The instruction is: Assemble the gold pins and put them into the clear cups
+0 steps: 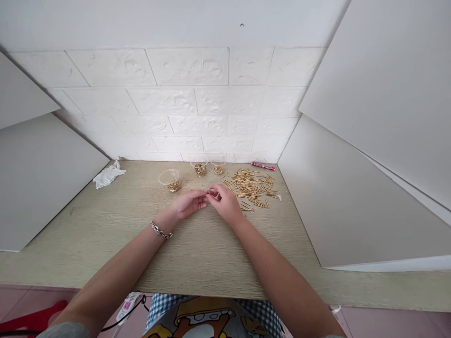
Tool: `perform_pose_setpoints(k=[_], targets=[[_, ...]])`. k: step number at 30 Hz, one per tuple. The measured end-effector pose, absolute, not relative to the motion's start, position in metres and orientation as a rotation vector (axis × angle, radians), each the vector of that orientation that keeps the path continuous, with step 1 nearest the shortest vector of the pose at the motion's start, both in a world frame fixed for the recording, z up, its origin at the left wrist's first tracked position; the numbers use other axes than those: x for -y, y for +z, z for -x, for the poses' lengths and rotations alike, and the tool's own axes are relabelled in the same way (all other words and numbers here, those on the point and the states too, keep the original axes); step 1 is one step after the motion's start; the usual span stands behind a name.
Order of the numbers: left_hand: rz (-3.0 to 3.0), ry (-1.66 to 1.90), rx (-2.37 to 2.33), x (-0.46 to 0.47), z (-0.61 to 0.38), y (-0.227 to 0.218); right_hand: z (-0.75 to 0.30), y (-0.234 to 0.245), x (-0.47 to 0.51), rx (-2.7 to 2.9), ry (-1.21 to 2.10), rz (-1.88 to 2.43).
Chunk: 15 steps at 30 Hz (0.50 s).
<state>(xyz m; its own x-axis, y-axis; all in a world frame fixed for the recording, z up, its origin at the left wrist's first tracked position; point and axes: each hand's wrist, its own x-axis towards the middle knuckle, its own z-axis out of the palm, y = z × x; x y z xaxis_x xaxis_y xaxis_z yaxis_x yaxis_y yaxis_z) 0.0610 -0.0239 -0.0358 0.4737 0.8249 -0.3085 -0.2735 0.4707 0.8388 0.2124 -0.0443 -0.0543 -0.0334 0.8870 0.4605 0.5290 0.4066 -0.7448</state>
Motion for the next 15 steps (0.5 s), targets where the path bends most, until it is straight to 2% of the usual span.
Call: perform_pose_setpoints(k=[15], targets=[[-0.897, 0.716, -0.804, 0.0209, -0.0587, -0.0359, -0.2124, -0.0540, 0.0440, 1.731, 0.506, 1.250]])
